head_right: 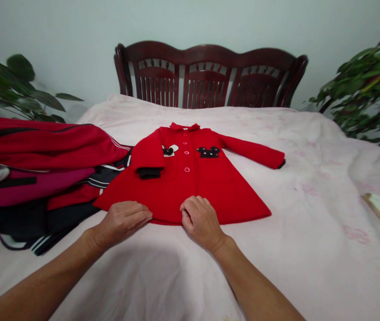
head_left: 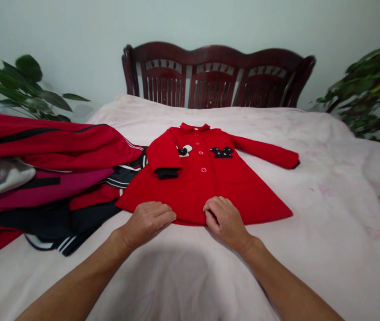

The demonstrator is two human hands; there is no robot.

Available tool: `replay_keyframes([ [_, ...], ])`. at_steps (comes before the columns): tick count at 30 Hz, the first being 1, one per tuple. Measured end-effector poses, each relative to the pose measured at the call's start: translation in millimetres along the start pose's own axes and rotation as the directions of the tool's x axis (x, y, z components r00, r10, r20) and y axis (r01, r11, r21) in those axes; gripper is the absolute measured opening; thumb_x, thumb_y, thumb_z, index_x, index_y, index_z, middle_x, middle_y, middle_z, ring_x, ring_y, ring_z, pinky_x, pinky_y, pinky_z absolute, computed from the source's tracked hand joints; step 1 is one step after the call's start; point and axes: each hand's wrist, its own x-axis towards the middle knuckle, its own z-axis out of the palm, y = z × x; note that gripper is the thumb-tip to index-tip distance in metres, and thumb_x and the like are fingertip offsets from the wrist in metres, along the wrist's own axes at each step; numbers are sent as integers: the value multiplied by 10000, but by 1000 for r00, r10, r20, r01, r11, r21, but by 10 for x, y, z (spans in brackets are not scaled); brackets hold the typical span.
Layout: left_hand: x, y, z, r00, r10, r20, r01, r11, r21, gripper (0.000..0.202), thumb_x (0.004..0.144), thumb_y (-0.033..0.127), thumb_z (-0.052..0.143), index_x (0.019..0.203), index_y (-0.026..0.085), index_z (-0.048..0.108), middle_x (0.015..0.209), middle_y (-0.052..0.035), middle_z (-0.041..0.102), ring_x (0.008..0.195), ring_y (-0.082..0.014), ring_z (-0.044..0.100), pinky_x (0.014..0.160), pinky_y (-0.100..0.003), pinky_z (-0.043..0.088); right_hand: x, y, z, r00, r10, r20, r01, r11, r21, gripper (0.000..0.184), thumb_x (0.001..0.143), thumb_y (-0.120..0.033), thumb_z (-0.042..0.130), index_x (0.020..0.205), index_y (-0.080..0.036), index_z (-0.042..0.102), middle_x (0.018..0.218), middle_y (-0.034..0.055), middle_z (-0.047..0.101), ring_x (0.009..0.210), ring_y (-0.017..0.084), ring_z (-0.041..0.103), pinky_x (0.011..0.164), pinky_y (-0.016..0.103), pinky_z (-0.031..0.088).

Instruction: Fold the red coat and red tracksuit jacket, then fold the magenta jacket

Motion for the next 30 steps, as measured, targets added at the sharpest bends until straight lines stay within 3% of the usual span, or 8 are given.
replay_keyframes([
  [4, -16, 2, 10, 999, -33, -6, 33, 999, 12, 207, 970, 249, 459, 942, 233, 664, 782, -20, 665, 711, -113, 623, 686, -226, 467, 6, -2, -8, 1000, 3, -5, -3, 1000, 11, 136, 836, -82, 506, 859, -208, 551, 842, 35, 619, 789, 184, 505, 740, 325, 367],
  [10, -8, 22, 2, 1000, 11, -5, -10, 992, 126, 133, 951, 227, 504, 944, 220, 637, 794, -8, 666, 704, -114, 626, 670, -226, 454, 1, 6, 0, 1000, 11, -5, -11, 1000, 8, 128, 840, -87, 504, 855, -207, 545, 839, 33, 612, 791, 184, 499, 739, 327, 363],
  [16, -26, 30, -19, 997, -12, -72, 17, 997, 74, 90, 939, 185, 512, 939, 202, 600, 839, -18, 676, 725, -117, 623, 662, -231, 459, -2, 2, 7, 1000, 9, -5, -9, 1000, 13, 127, 838, -86, 511, 861, -205, 549, 842, 32, 611, 801, 183, 506, 745, 324, 367],
  [20, -43, -2, -76, 974, -164, -154, 153, 985, -83, 112, 947, 183, 482, 901, 201, 583, 825, -35, 652, 764, -131, 613, 698, -252, 470, -1, -2, 0, 1000, 7, -11, -7, 1000, 10, 134, 837, -84, 507, 856, -209, 553, 834, 33, 611, 796, 184, 506, 734, 323, 365],
  [23, -63, -21, -153, 901, -366, -233, 309, 919, -246, 135, 960, 194, 455, 862, 207, 547, 777, -15, 621, 736, -130, 597, 709, -269, 467, -7, 3, 0, 1000, 11, -3, -11, 1000, 14, 123, 853, -94, 507, 861, -208, 553, 841, 33, 612, 803, 185, 511, 735, 325, 365],
  [26, -115, 5, -236, 853, -477, -214, 378, 845, -379, 186, 977, 196, 391, 822, 219, 491, 701, 22, 574, 666, -115, 570, 674, -260, 451, -14, 15, 5, 1000, 10, -4, -10, 1000, 30, 117, 885, -117, 491, 880, -210, 562, 850, 34, 618, 807, 185, 518, 739, 325, 371],
  [30, -251, 52, -327, 922, -377, -93, 345, 905, -251, 266, 973, 198, 365, 726, 221, 461, 591, 54, 491, 533, -95, 496, 571, -243, 378, -31, 9, -22, 999, 4, -44, -2, 999, 46, 137, 951, -175, 436, 904, -209, 560, 869, 46, 626, 826, 188, 525, 760, 335, 383],
])
